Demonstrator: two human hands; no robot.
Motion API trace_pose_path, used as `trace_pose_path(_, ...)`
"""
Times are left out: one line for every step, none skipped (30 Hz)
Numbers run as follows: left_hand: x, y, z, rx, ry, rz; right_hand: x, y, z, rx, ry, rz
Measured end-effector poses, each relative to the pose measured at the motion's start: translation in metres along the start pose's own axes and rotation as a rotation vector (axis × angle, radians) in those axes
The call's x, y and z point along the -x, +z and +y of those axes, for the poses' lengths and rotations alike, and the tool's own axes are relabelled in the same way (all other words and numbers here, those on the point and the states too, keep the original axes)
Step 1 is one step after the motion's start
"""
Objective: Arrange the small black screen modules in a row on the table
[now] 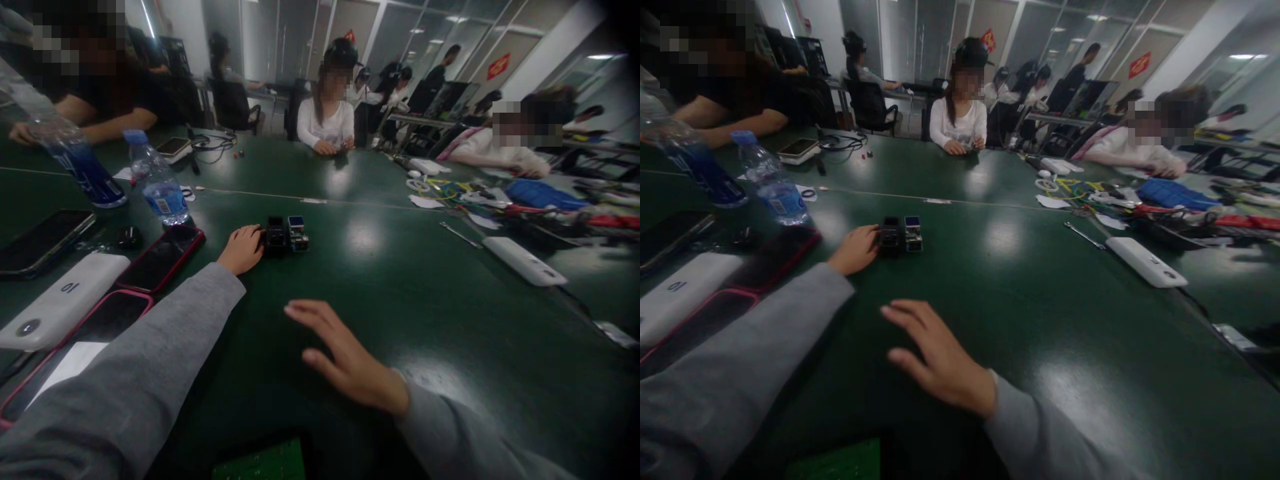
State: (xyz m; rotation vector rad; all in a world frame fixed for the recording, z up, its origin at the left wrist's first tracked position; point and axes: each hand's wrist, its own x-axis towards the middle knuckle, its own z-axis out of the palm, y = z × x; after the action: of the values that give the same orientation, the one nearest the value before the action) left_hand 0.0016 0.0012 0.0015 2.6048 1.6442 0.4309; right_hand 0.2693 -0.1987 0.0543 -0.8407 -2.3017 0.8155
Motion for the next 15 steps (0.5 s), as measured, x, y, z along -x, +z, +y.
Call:
trace_pose_path(0.0,0.0,0.0,0.0,-0.002,0.003,-0.01,-0.005,0.018,0.11,0.053,0.107)
trace_pose_path(0.0,0.0,0.0,0.0,-0.004,0.007,-0.021,-0.009,0.037,0.229,0.098,0.191)
trace_pose_path(0.0,0.0,0.001,0.0,-0.007,0.01,-0.033,-0.012,0.055,0.346,0.13,0.248)
trace_pose_path(0.0,0.001,0.001,0.0,-0.011,0.013,-0.046,-0.015,0.072,0.447,0.147,0.274)
trace_pose_path(0.0,0.001,0.001,0.0,-0.012,0.014,-0.058,-0.017,0.086,0.526,0.149,0.279)
trace_pose_path(0.0,0.001,0.001,0.001,-0.013,0.015,-0.069,-0.019,0.097,0.583,0.145,0.27)
trace_pose_path(0.0,0.001,0.001,0.003,-0.013,0.016,-0.079,-0.02,0.105,0.617,0.138,0.255)
trace_pose_path(0.0,0.001,0.001,0.005,-0.012,0.017,-0.087,-0.02,0.11,0.633,0.132,0.238)
trace_pose_path(0.0,0.001,0.001,0.007,-0.011,0.017,-0.092,-0.02,0.113,0.635,0.131,0.225)
trace_pose_path(0.0,0.001,0.001,0.009,-0.01,0.016,-0.096,-0.02,0.114,0.629,0.132,0.216)
trace_pose_path(0.0,0.001,0.001,0.011,-0.009,0.014,-0.097,-0.02,0.114,0.619,0.133,0.213)
trace_pose_path(0.0,0.0,0.001,0.011,-0.01,0.013,-0.097,-0.02,0.113,0.607,0.132,0.217)
trace_pose_path(0.0,0.0,0.001,0.01,-0.01,0.012,-0.096,-0.02,0.112,0.596,0.131,0.227)
trace_pose_path(0.0,0.0,0.001,0.009,-0.01,0.012,-0.095,-0.02,0.111,0.586,0.131,0.243)
trace_pose_path(0.0,-0.001,0.001,0.008,-0.008,0.012,-0.093,-0.02,0.11,0.577,0.132,0.26)
